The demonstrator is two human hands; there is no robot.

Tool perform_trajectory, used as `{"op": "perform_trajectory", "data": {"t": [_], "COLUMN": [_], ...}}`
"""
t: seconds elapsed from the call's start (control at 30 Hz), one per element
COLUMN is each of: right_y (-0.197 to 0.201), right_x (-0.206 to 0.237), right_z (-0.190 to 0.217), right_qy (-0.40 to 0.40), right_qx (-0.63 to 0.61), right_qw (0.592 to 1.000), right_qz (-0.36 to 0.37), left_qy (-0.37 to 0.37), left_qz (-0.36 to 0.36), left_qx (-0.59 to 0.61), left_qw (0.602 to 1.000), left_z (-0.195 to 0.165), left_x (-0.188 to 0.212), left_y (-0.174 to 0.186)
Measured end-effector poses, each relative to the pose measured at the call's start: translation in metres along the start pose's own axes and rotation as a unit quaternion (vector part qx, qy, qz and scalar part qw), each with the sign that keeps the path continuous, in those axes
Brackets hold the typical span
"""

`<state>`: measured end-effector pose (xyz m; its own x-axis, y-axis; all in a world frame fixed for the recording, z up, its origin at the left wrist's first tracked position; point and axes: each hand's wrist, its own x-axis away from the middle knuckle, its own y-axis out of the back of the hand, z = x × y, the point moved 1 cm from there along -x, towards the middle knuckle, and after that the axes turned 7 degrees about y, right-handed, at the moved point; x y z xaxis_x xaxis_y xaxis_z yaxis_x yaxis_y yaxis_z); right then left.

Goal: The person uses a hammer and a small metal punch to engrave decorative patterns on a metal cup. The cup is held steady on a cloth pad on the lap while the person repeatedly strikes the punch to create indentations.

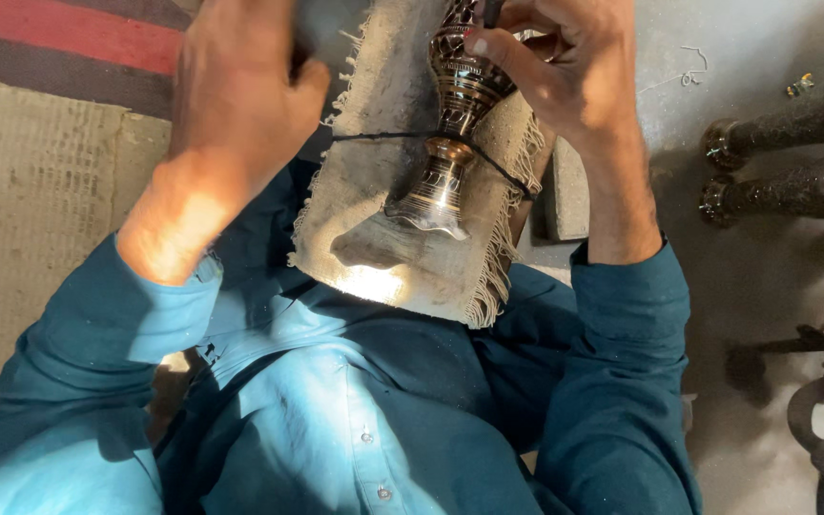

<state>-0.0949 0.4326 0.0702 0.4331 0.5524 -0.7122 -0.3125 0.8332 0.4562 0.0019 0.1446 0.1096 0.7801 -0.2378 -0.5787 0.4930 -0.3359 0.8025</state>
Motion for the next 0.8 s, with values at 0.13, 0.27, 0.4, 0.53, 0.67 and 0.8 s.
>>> {"op": "perform_trajectory", "data": {"t": [0.13, 0.27, 0.4, 0.53, 0.67, 0.8], "right_y": [0.003, 0.004, 0.004, 0.005, 0.005, 0.003], "right_x": [0.002, 0.009, 0.01, 0.012, 0.021, 0.024], "right_z": [0.001, 0.0, -0.006, -0.01, -0.011, -0.022], "right_qy": [-0.139, -0.059, 0.007, -0.083, -0.021, -0.002], "right_qx": [0.073, 0.073, 0.065, 0.086, 0.051, 0.074], "right_qw": [0.988, 0.996, 0.997, 0.992, 0.998, 0.997], "right_qz": [-0.005, -0.012, -0.028, -0.026, -0.022, -0.036], "left_qy": [0.005, -0.009, 0.041, -0.007, -0.011, -0.005], "left_qz": [0.001, 0.003, 0.012, 0.008, 0.002, 0.005], "left_qx": [-0.001, 0.003, 0.068, -0.037, -0.019, -0.027], "left_qw": [1.0, 1.0, 0.997, 0.999, 1.0, 1.0], "left_z": [0.0, 0.001, 0.004, 0.006, 0.005, 0.003], "left_x": [-0.004, -0.004, -0.007, -0.006, -0.006, -0.011], "left_y": [0.002, -0.002, -0.009, -0.011, -0.013, -0.011]}}
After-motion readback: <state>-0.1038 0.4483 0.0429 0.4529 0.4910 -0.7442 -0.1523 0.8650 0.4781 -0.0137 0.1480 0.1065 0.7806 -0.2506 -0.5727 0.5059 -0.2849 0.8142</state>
